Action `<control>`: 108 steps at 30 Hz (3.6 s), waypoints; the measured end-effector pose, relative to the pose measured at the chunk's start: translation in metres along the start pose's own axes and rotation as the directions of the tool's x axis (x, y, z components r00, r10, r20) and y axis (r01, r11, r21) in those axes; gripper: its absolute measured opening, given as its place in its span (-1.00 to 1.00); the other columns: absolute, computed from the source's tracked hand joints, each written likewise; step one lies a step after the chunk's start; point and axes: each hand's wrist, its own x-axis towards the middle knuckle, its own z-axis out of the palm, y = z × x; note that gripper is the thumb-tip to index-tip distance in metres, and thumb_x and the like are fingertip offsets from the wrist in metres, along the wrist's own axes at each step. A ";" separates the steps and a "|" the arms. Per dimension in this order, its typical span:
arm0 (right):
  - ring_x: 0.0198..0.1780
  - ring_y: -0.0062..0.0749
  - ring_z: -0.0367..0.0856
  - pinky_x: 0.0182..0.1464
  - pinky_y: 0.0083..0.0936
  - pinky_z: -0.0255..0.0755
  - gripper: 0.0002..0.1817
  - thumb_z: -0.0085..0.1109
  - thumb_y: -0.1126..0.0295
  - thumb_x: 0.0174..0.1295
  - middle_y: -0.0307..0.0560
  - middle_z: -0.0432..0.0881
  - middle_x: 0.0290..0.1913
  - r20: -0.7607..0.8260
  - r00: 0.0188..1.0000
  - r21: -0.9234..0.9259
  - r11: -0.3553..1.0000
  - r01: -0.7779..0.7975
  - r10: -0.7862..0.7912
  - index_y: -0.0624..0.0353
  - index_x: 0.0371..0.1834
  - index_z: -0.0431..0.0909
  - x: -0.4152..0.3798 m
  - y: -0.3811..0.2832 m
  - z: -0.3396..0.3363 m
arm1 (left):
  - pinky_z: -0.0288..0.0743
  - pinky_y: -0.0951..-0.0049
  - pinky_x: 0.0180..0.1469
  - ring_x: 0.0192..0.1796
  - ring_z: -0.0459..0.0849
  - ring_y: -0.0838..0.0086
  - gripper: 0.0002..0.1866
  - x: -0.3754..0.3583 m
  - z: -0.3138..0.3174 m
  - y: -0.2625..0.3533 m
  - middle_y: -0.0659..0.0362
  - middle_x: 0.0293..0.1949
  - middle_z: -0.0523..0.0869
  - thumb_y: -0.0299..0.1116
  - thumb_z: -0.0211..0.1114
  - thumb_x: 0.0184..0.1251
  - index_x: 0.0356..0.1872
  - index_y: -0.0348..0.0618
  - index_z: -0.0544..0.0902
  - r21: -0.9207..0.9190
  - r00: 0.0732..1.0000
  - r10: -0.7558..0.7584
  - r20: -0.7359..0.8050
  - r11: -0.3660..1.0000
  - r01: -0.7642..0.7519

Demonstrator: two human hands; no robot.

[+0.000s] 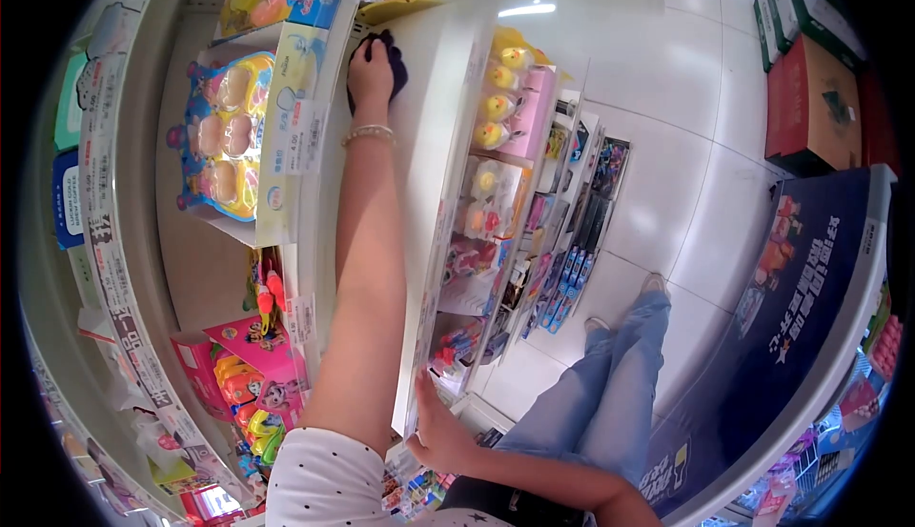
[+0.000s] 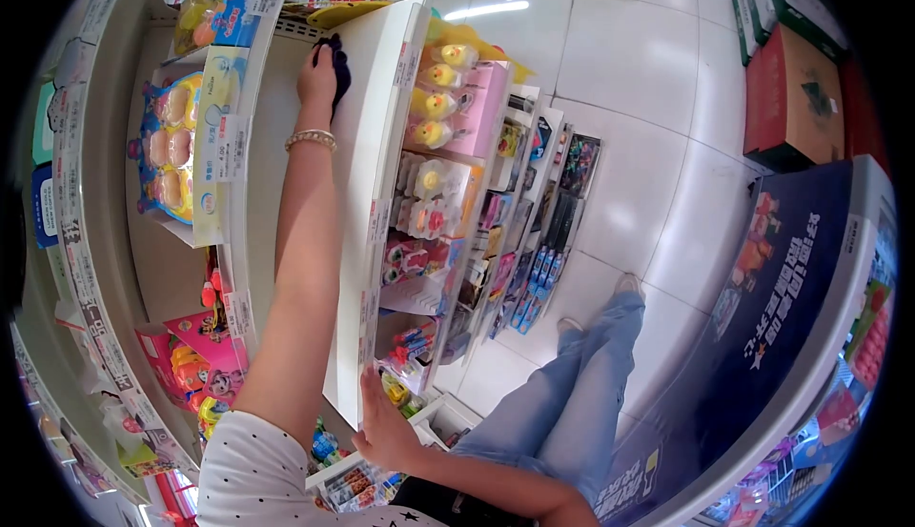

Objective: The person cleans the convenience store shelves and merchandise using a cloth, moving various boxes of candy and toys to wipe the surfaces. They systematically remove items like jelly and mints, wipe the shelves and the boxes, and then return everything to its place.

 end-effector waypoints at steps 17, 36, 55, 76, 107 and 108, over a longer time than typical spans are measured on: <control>0.61 0.25 -0.30 0.59 -0.22 -0.23 0.09 0.05 0.67 0.00 0.51 -0.34 0.56 -0.053 0.996 0.080 0.994 -0.071 0.076 0.52 0.50 -0.54 0.006 -0.011 0.009 | 0.34 0.29 0.32 0.29 0.52 0.06 -0.43 -0.195 -0.123 -0.139 -0.14 0.24 0.57 0.02 0.10 0.49 0.28 -0.25 0.52 0.106 0.993 -0.050 -0.104 0.993 0.061; 0.51 0.22 0.13 0.47 -0.17 0.12 -0.14 0.01 0.56 0.34 0.38 0.04 0.53 -0.361 0.932 -0.041 0.999 -0.014 -0.002 0.25 0.60 -0.30 0.006 0.016 0.046 | 0.34 0.18 0.33 0.32 0.48 0.00 -0.42 -0.437 -0.282 -0.238 -0.16 0.30 0.51 0.02 0.03 0.55 0.33 -0.26 0.45 0.314 0.961 -0.267 -0.071 0.909 0.276; 0.47 -0.01 0.28 0.31 -0.27 0.41 -0.11 0.17 0.49 0.34 0.17 0.01 0.58 -0.473 0.880 0.087 0.996 0.011 0.032 0.18 0.60 -0.20 0.021 0.025 0.055 | 0.11 0.09 0.41 0.30 0.44 0.06 -0.53 -0.493 -0.323 -0.216 -0.06 0.23 0.56 -0.10 0.05 0.54 0.26 -0.21 0.50 0.333 0.960 -0.279 -0.002 0.905 0.264; 0.31 0.24 0.46 0.28 -0.24 0.41 -0.15 -0.14 0.64 0.28 0.45 0.12 0.49 -0.347 0.938 -0.025 1.000 -0.001 -0.007 0.25 0.60 -0.35 0.014 0.022 0.031 | 0.21 0.19 0.45 0.39 0.42 0.10 -0.65 -0.269 -0.158 -0.031 0.09 0.26 0.60 -0.43 0.17 0.43 0.21 -0.16 0.59 -0.378 0.800 0.521 0.300 0.834 -0.402; 0.15 -0.03 0.60 0.05 -0.32 0.57 -0.32 0.12 0.56 0.17 0.20 0.41 0.37 -0.269 0.959 -0.186 0.982 0.037 -0.087 0.27 0.44 0.25 0.015 0.003 -0.023 | 0.46 0.26 0.22 0.16 0.64 0.09 -0.40 0.023 0.013 -0.024 -0.10 0.09 0.69 -0.04 0.40 0.09 0.16 -0.12 0.64 0.010 0.995 0.013 -0.102 1.000 -0.012; 0.10 -0.04 0.62 0.02 -0.32 0.57 -0.37 0.14 0.58 0.16 0.16 0.48 0.28 -0.323 0.943 -0.189 0.982 0.025 -0.086 0.25 0.38 0.32 0.018 0.000 -0.032 | 0.48 0.31 0.21 0.13 0.66 0.17 -0.37 0.015 0.013 -0.023 -0.06 0.09 0.71 -0.07 0.45 0.04 0.17 -0.13 0.64 -0.042 0.991 0.084 -0.108 0.995 -0.089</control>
